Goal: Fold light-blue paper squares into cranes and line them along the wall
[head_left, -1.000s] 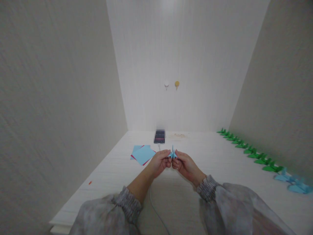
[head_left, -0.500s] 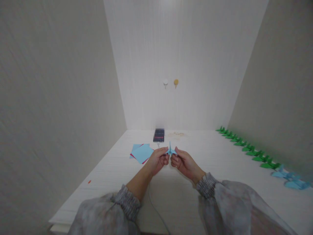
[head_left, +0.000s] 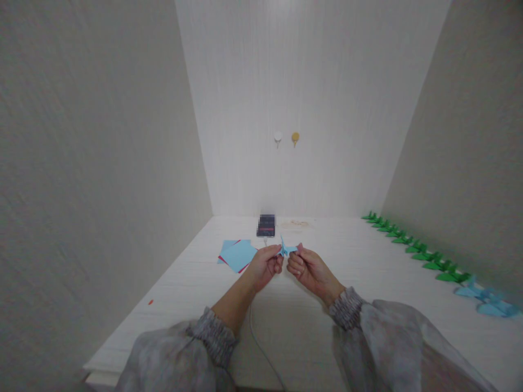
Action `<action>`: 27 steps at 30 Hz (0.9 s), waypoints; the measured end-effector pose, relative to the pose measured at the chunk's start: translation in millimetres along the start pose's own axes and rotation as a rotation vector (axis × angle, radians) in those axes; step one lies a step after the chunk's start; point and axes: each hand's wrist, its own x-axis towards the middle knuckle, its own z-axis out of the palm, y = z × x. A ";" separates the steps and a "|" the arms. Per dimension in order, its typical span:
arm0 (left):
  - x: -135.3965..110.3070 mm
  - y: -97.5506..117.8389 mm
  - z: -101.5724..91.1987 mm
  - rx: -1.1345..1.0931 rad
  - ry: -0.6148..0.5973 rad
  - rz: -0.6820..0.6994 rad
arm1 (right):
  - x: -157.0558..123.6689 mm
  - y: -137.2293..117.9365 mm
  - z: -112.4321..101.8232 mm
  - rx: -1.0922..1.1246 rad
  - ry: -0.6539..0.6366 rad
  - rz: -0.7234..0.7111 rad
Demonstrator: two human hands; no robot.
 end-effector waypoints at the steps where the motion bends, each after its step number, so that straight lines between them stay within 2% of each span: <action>1: 0.2 0.2 -0.5 -0.003 0.007 0.002 | -0.4 -1.0 0.1 -0.001 -0.003 -0.002; 9: -0.7 1.5 -0.8 -0.010 0.015 0.008 | -1.4 -1.7 2.8 -0.034 0.018 -0.030; 14: 2.6 2.7 -2.9 0.010 0.046 0.028 | 0.9 -2.9 -1.8 -0.223 0.147 -0.043; 17: 4.6 5.4 -1.4 0.017 0.081 0.026 | 0.0 -6.0 -4.6 -0.494 0.293 -0.207; 19: 5.2 7.4 1.0 0.021 0.100 0.022 | -2.0 -8.4 -5.3 -0.762 0.350 -0.356; 24: 5.3 9.4 6.4 0.021 0.108 0.012 | -4.4 -13.1 -8.1 -1.455 0.280 -0.581; 27: 5.6 8.0 6.5 0.055 0.093 -0.001 | -3.7 -16.0 -10.7 -1.745 0.287 -0.642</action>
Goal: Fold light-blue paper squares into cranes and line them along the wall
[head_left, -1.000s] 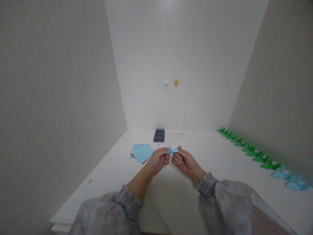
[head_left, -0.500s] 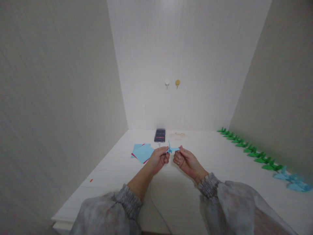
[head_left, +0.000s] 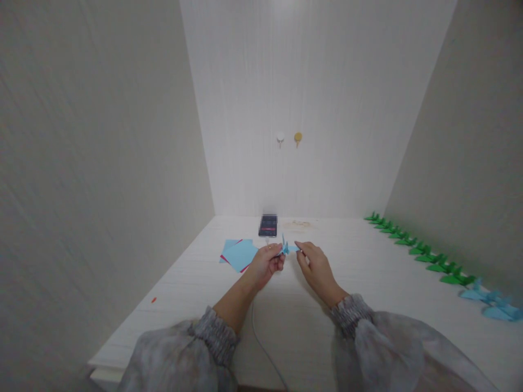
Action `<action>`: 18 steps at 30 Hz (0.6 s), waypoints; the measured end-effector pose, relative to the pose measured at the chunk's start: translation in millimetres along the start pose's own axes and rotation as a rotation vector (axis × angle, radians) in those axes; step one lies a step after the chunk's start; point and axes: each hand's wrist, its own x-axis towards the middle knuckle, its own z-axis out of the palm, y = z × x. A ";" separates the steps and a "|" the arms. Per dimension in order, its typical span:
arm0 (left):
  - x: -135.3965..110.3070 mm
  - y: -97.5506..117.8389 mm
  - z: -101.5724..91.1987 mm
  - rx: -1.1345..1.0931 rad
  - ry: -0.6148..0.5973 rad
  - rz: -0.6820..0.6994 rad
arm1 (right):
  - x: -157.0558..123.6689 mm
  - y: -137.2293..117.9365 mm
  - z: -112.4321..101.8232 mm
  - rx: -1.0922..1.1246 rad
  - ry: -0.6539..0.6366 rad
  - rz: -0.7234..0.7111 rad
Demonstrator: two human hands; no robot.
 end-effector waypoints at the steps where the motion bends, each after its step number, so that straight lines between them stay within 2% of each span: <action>1: 0.3 -0.8 -0.4 0.014 -0.003 -0.001 | 0.6 0.4 -1.1 -0.065 -0.007 -0.019; 4: 1.2 -2.9 -1.3 0.043 -0.015 -0.003 | 2.4 -2.0 -5.7 -0.199 -0.041 -0.054; 7: 2.0 -3.9 -1.0 0.053 -0.031 0.001 | 3.7 -6.8 -9.3 -0.297 -0.049 -0.030; 11: 2.5 -3.1 -0.9 0.055 -0.021 0.010 | 4.3 -7.0 -8.1 -0.312 -0.077 0.001; 13: 2.5 -2.3 -2.4 0.062 -0.010 0.012 | 4.4 -4.9 -6.7 -0.280 -0.050 -0.015; 18: 3.3 -2.7 -6.4 0.138 0.040 0.047 | 6.1 -8.6 -8.3 -0.204 0.113 -0.060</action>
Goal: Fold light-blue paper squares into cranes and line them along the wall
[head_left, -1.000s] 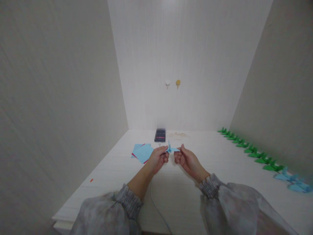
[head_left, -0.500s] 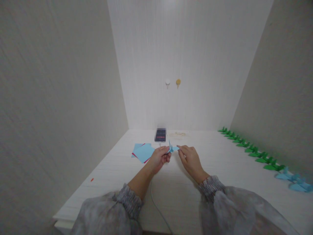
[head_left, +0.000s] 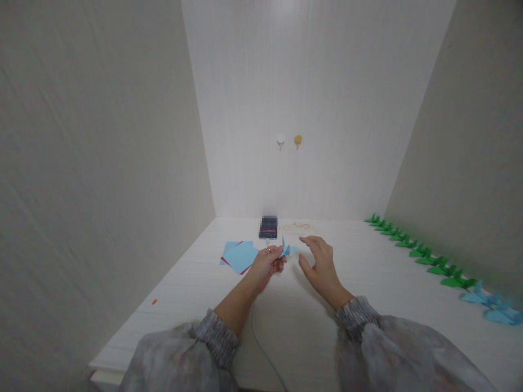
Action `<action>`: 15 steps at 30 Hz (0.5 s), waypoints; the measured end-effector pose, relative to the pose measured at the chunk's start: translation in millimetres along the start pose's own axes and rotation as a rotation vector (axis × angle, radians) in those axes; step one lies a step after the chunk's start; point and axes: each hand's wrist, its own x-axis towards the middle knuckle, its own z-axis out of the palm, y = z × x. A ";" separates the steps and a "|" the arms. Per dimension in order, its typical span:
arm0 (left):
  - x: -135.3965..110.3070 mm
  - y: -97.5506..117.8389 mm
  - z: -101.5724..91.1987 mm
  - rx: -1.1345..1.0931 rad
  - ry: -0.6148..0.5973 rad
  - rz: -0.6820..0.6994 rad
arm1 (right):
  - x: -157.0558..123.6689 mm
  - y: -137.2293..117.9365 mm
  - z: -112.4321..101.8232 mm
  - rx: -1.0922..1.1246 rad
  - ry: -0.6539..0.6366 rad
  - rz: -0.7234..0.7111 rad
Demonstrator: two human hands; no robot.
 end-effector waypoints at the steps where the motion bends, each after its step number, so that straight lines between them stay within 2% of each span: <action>1: 0.1 -0.7 0.2 0.023 0.002 0.009 | 0.6 -2.2 -1.1 0.019 0.001 0.002; 7: -1.4 -3.6 6.8 0.085 -0.063 -0.018 | 0.4 -8.3 0.9 0.033 -0.086 0.031; 15: -1.8 -6.8 3.7 0.211 -0.106 -0.043 | -1.4 -1.9 3.2 0.015 -0.023 0.080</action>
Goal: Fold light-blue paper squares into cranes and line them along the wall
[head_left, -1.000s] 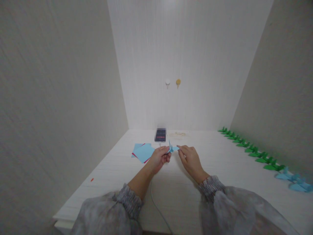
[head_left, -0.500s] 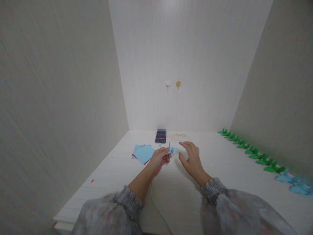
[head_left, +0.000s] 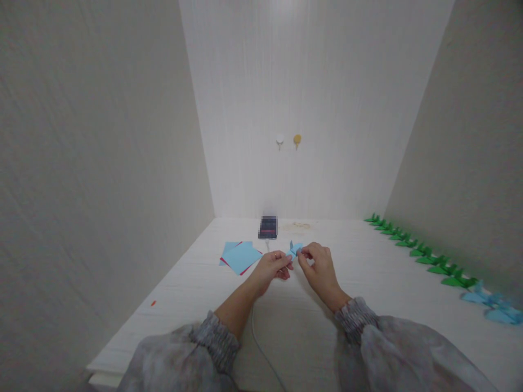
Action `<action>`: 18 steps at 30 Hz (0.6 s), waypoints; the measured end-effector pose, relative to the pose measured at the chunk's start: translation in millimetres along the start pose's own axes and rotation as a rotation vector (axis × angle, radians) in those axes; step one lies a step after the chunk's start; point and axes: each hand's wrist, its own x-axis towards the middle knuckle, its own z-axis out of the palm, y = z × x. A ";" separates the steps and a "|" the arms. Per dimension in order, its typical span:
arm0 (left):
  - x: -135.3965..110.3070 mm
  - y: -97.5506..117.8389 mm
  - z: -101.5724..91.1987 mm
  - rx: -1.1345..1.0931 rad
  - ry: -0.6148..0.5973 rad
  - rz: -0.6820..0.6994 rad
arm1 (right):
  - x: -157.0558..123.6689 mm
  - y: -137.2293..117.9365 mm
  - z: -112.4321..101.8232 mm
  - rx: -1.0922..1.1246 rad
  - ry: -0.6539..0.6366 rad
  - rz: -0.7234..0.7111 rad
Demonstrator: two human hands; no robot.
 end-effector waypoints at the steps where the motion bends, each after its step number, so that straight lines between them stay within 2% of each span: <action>1: 0.1 -0.7 -0.6 0.016 -0.001 0.013 | 0.1 0.0 -0.3 -0.004 0.003 0.010; 10: -0.6 3.1 1.0 0.019 0.011 0.088 | 0.3 0.2 1.4 0.013 0.003 0.019; 18: -2.5 1.9 -1.1 0.058 0.030 0.081 | 1.2 2.4 0.1 -0.004 0.028 0.041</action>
